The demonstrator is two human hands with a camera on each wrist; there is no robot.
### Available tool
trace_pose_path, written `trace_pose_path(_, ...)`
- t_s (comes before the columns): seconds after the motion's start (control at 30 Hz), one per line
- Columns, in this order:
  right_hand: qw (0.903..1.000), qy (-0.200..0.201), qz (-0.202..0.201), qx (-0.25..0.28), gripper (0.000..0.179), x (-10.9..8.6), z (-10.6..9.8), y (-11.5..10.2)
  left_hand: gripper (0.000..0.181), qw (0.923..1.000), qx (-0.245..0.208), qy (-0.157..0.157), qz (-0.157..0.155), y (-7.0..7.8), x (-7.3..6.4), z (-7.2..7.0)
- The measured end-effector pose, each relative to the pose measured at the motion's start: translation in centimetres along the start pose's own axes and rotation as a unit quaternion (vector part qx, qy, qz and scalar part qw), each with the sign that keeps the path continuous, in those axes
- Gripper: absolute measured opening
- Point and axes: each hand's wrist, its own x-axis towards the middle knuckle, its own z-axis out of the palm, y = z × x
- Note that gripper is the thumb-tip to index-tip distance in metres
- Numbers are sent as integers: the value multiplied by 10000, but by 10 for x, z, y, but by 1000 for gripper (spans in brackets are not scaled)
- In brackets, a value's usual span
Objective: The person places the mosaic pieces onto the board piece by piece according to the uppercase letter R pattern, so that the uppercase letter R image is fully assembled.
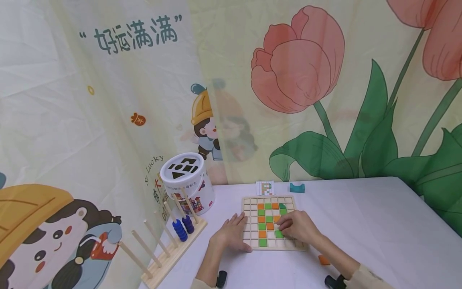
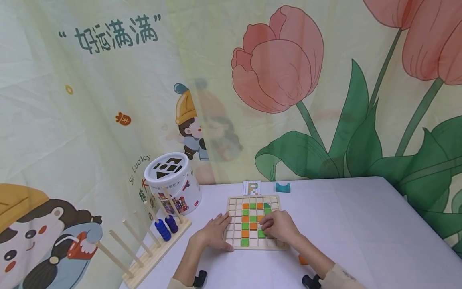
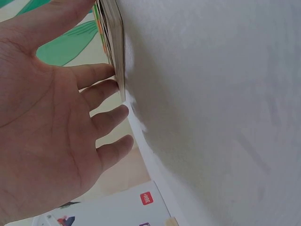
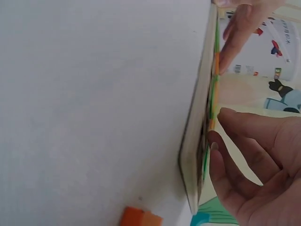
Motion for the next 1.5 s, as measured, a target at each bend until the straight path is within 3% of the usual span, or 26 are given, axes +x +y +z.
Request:
trace_pose_path(0.27, 9998, 45, 99, -187, 25, -15, -27, -7, 108, 10000, 47, -14, -21, 1, 1, 1)
trace_pose_path(0.53, 9996, -48, 202, -200, 26, -30, -51, 6, 107, 9999, 108, 3, 2, 0, 1, 1)
trace_pose_path(0.73, 9994, -269, 116, -201, 28, -40, -64, 20, 108, 9999, 98, -27, 23, -3, 1, 2)
trace_pose_path(0.87, 9983, -433, 349, -154, 32, -47, -70, 27, 108, 10000, 79, -25, 45, -4, 1, 2)
trace_pose_path(1.0, 9951, -849, 474, -177, 39, -53, -75, 36, 108, 9999, 90, -21, 53, -3, 1, 1)
trace_pose_path(1.1, 9923, -1150, 360, -301, 43, -56, -78, 42, 108, 9999, 93, -15, 54, -3, 1, 1)
trace_pose_path(1.27, 9892, -1399, -168, -402, 43, -63, -78, 51, 108, 9999, 96, -32, 65, -4, 2, -1)
trace_pose_path(1.5, 9830, -1715, -630, -187, 39, -70, -79, 55, 107, 9999, 57, -70, 76, -3, 1, 0)
